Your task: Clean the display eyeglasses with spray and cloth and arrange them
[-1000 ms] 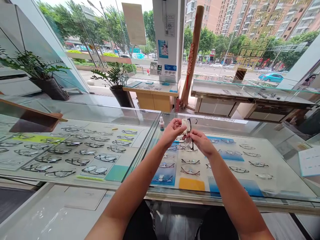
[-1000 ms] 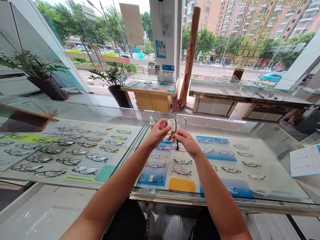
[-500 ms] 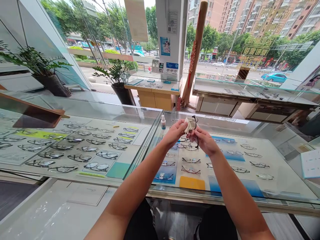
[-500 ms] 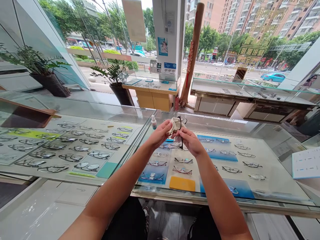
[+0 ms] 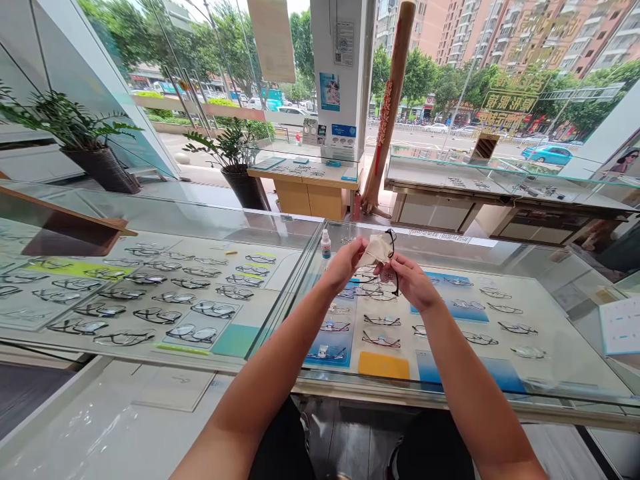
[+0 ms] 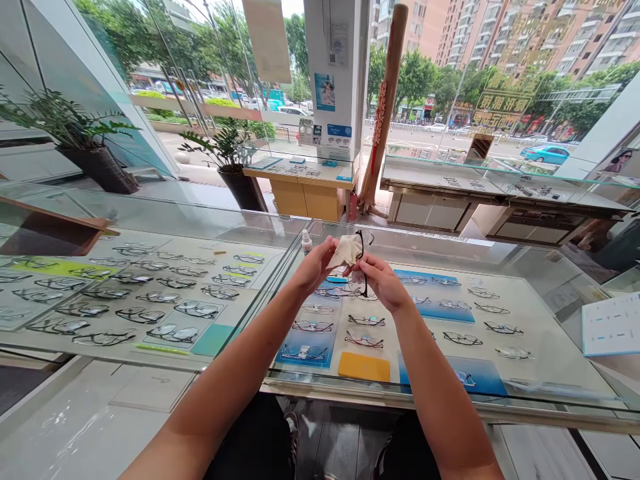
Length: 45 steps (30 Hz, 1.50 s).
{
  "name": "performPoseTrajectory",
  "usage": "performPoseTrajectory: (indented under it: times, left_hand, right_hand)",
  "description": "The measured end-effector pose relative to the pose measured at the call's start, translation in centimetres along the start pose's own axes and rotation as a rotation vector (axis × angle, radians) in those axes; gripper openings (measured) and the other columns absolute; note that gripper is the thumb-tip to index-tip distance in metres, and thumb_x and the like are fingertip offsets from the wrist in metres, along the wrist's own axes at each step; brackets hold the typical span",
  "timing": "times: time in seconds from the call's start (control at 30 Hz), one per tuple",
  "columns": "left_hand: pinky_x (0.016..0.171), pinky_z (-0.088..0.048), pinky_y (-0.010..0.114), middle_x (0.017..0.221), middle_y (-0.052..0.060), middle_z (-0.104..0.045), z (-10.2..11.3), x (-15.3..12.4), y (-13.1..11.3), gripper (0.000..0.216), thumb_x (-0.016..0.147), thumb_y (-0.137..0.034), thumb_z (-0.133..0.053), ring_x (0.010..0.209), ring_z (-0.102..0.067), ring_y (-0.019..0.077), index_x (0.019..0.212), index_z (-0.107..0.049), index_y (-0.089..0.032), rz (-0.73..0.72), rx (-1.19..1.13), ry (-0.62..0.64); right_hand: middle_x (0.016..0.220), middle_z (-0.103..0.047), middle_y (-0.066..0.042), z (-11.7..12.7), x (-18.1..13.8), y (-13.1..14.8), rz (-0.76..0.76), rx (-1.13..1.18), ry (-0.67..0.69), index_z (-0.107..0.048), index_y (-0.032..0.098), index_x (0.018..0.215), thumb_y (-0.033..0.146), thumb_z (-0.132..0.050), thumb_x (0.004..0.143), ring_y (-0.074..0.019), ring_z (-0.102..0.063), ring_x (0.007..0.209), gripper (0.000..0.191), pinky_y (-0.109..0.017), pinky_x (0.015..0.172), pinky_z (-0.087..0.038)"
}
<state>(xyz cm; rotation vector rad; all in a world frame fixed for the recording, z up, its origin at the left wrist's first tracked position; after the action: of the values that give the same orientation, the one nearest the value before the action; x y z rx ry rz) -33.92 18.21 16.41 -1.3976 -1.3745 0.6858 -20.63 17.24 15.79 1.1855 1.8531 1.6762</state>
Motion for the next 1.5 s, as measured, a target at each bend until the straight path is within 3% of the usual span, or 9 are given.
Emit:
performPoseTrajectory:
  times: [0.17,0.33,0.6,0.87,1.03,1.13,1.3,1.4,1.5]
  left_hand:
    - [0.069,-0.044,0.025,0.081,-0.001,-0.064,0.0,-0.1,-0.4,0.054,0.079,-0.059,-0.092,0.071,-0.058,0.0114,0.089,-0.058,-0.019,-0.025,0.001,-0.008]
    - [0.061,-0.047,0.028,0.085,0.002,-0.071,-0.6,-0.2,0.5,0.058,0.078,-0.05,-0.093,0.061,-0.062,0.0136,0.118,-0.064,-0.019,0.061,0.002,0.068]
    - [0.06,-0.047,0.027,0.085,0.004,-0.071,-1.1,-0.4,0.1,0.05,0.078,-0.045,-0.093,0.066,-0.063,0.0144,0.111,-0.07,-0.016,0.068,-0.012,0.146]
    - [0.05,-0.04,0.027,0.074,0.004,-0.07,-2.1,-0.6,0.2,0.05,0.076,-0.054,-0.095,0.058,-0.06,0.014,0.094,-0.065,-0.017,0.057,-0.051,0.125]
    - [0.045,-0.03,0.027,0.059,0.001,-0.063,-1.3,-0.3,0.9,0.056,0.086,-0.072,-0.08,0.044,-0.049,0.0114,0.089,-0.064,-0.019,0.025,0.041,0.0]
    - [0.048,-0.031,0.028,0.057,0.001,-0.061,-1.1,-0.1,1.0,0.058,0.087,-0.076,-0.076,0.044,-0.047,0.0121,0.084,-0.063,-0.019,0.029,0.021,0.017]
    - [0.069,-0.049,0.032,0.075,0.005,-0.069,-1.6,-0.3,0.0,0.043,0.08,-0.05,-0.092,0.066,-0.065,0.0177,0.092,-0.07,-0.015,0.077,-0.108,0.189]
    - [0.074,-0.05,0.028,0.088,0.005,-0.072,-1.3,-0.5,-0.4,0.045,0.077,-0.035,-0.096,0.075,-0.066,0.0145,0.108,-0.071,-0.015,0.085,-0.121,0.184]
    - [0.072,-0.05,0.027,0.091,0.005,-0.073,-1.6,-0.6,-0.6,0.047,0.081,-0.036,-0.095,0.075,-0.066,0.0134,0.113,-0.069,-0.014,0.049,-0.113,0.197]
  right_hand:
    - [0.097,-0.076,-0.008,-0.3,-0.1,-0.2,-0.028,0.003,0.022,-0.073,0.023,0.09,0.055,-0.077,0.096,-0.0234,-0.065,0.091,0.033,-0.038,0.086,-0.051]
    - [0.095,-0.075,-0.008,-1.0,-0.1,-0.5,-0.043,-0.005,0.06,-0.073,0.023,0.089,0.055,-0.079,0.095,-0.0239,-0.066,0.093,0.033,-0.037,0.085,-0.05]
    - [0.095,-0.076,-0.008,-0.6,0.1,-1.1,-0.06,-0.019,0.038,-0.075,0.023,0.089,0.058,-0.08,0.093,-0.0255,-0.068,0.095,0.035,-0.039,0.086,-0.053]
    - [0.091,-0.073,-0.007,-0.5,0.3,-2.2,-0.074,-0.024,0.012,-0.078,0.023,0.086,0.064,-0.085,0.086,-0.0263,-0.069,0.096,0.042,-0.041,0.09,-0.054]
    - [0.095,-0.075,-0.007,-0.6,0.2,-3.0,-0.084,-0.135,0.058,-0.077,0.023,0.09,0.063,-0.078,0.093,-0.0253,-0.065,0.098,0.041,-0.041,0.094,-0.049]
    - [0.094,-0.076,-0.007,-0.7,0.3,-2.7,-0.068,-0.127,0.055,-0.077,0.023,0.089,0.06,-0.076,0.095,-0.0258,-0.066,0.1,0.038,-0.042,0.101,-0.048]
    - [0.093,-0.073,-0.007,-0.1,0.3,-1.4,-0.032,0.01,-0.031,-0.076,0.023,0.083,0.055,-0.082,0.09,-0.0265,-0.067,0.1,0.034,-0.041,0.096,-0.05]
    - [0.091,-0.07,-0.005,0.4,0.3,-1.2,-0.041,0.062,-0.081,-0.077,0.023,0.083,0.054,-0.087,0.086,-0.0232,-0.065,0.095,0.033,-0.037,0.088,-0.051]
    - [0.088,-0.068,-0.005,0.4,0.3,-1.2,-0.051,0.053,-0.078,-0.078,0.022,0.082,0.055,-0.088,0.085,-0.0226,-0.065,0.093,0.034,-0.035,0.084,-0.049]
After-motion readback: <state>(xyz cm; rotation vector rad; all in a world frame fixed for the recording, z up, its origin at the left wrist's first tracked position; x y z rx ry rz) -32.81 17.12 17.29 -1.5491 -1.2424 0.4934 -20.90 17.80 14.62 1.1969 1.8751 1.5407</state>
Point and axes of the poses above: each hand's wrist, its own x-axis towards the middle knuckle, its own z-axis out of the back of the hand, y = z × x, the point moved 9 cm from there along x, towards the middle knuckle
